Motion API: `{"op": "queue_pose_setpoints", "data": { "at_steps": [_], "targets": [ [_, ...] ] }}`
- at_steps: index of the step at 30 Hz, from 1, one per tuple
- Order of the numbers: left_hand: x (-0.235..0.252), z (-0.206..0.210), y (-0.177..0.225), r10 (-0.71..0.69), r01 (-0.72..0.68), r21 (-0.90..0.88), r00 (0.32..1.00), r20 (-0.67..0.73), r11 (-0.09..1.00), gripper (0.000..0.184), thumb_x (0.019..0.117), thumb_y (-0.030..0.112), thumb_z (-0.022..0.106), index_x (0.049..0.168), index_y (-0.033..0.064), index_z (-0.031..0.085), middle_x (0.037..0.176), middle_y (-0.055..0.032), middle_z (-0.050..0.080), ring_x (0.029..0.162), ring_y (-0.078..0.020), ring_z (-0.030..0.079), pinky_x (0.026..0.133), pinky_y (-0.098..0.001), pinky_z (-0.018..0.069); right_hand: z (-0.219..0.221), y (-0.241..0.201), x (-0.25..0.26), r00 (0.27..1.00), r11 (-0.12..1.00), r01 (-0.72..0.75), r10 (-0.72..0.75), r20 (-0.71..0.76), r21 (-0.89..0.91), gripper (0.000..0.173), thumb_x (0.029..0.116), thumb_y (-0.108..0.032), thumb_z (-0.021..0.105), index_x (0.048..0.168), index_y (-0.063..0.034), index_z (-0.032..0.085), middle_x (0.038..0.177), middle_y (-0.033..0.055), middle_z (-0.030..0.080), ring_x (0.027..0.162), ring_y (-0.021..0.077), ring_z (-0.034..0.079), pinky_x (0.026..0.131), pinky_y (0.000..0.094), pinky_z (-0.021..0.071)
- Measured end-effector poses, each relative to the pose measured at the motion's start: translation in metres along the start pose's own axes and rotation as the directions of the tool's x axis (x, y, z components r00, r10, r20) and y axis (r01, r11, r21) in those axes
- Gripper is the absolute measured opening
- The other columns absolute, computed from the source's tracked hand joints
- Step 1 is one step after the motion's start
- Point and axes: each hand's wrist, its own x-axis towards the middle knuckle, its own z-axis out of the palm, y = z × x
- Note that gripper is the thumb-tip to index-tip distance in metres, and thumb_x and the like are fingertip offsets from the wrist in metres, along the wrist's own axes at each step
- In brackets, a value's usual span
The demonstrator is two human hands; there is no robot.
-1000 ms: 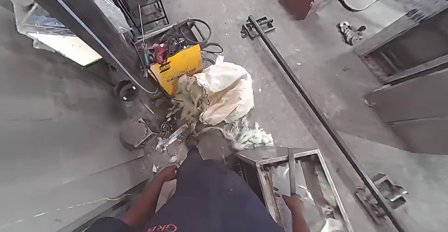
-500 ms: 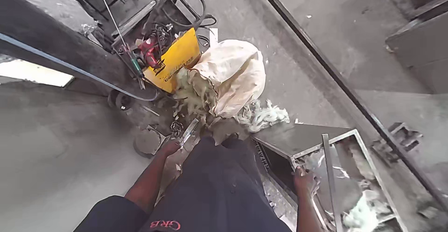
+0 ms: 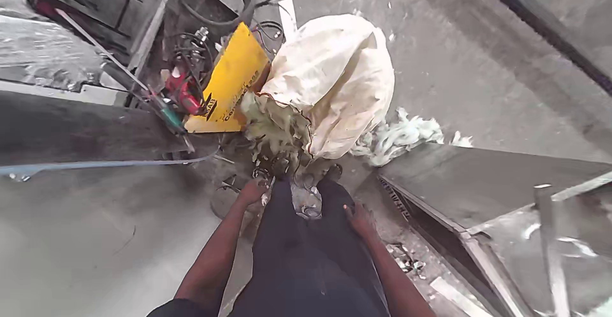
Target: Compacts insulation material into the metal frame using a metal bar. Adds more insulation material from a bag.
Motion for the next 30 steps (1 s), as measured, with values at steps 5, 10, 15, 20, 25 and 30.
{"op": "queue_pose_setpoints", "data": {
  "at_steps": [5, 10, 15, 20, 25, 30],
  "targets": [
    [0.162, -0.034, -0.019, -0.038, 0.041, 0.028, 0.993, -0.113, 0.999, 0.049, 0.1021, 0.035, 0.064, 0.143, 0.0082, 0.057, 0.127, -0.0233, 0.067, 0.114, -0.0386, 0.068, 0.098, -0.0620, 0.0536, 0.064, -0.025, 0.023, 0.993, 0.995, -0.100, 0.101, 0.063, -0.025, 0.064, 0.0973, -0.061, 0.054, 0.142, -0.0151, 0.058, 0.142, 0.0216, 0.056, 0.130, 0.0451, 0.053, 0.100, 0.0671, 0.0455],
    [0.340, -0.088, -0.035, -0.064, 0.012, -0.121, 0.897, -0.437, 0.993, 0.087, 0.0873, 0.038, 0.080, 0.155, 0.0029, 0.038, 0.145, -0.0245, 0.056, 0.134, -0.0378, 0.056, 0.112, -0.0587, 0.0469, 0.134, -0.036, 0.032, 0.994, 0.997, -0.079, 0.078, 0.073, 0.017, 0.059, 0.0960, -0.055, 0.059, 0.133, -0.0091, 0.066, 0.131, 0.0218, 0.064, 0.124, 0.0422, 0.060, 0.102, 0.0629, 0.0472],
    [0.483, -0.128, -0.044, -0.122, -0.162, -0.325, 0.703, -0.700, 0.932, 0.098, 0.0740, 0.047, 0.091, 0.148, 0.0007, 0.045, 0.142, -0.0153, 0.060, 0.133, -0.0201, 0.057, 0.114, -0.0385, 0.0489, 0.155, -0.050, 0.023, 0.985, 0.984, -0.162, 0.157, 0.074, 0.073, 0.057, 0.0933, -0.052, 0.060, 0.121, -0.0037, 0.071, 0.125, 0.0246, 0.065, 0.118, 0.0442, 0.061, 0.099, 0.0648, 0.0473],
    [0.552, -0.118, -0.029, -0.123, -0.278, -0.405, 0.676, -0.727, 0.871, 0.079, 0.0875, 0.035, 0.082, 0.147, -0.0042, 0.047, 0.143, -0.0139, 0.059, 0.135, -0.0120, 0.054, 0.116, -0.0255, 0.0410, 0.157, -0.064, 0.019, 0.977, 0.980, -0.195, 0.190, 0.101, 0.046, 0.052, 0.0952, -0.047, 0.061, 0.112, 0.0012, 0.071, 0.116, 0.0256, 0.066, 0.115, 0.0441, 0.062, 0.100, 0.0611, 0.0474],
    [0.495, -0.061, -0.026, -0.159, -0.451, -0.557, 0.660, -0.734, 0.697, 0.072, 0.0796, 0.011, 0.085, 0.137, -0.0131, 0.047, 0.126, -0.0196, 0.066, 0.119, -0.0189, 0.065, 0.104, -0.0316, 0.0544, 0.154, -0.076, 0.028, 0.976, 0.985, -0.173, 0.172, 0.135, -0.005, 0.053, 0.0954, -0.049, 0.061, 0.114, -0.0005, 0.072, 0.117, 0.0244, 0.067, 0.115, 0.0435, 0.062, 0.101, 0.0622, 0.0465],
    [0.395, 0.038, -0.036, -0.120, -0.157, -0.529, 0.884, -0.451, 0.834, 0.078, 0.0844, 0.022, 0.085, 0.142, -0.0129, 0.046, 0.134, -0.0274, 0.061, 0.127, -0.0286, 0.060, 0.111, -0.0405, 0.0485, 0.146, -0.079, 0.033, 0.981, 0.989, -0.148, 0.150, 0.126, -0.019, 0.048, 0.0945, -0.046, 0.063, 0.114, -0.0023, 0.072, 0.116, 0.0253, 0.066, 0.113, 0.0439, 0.062, 0.097, 0.0628, 0.0484]
  ]
}}
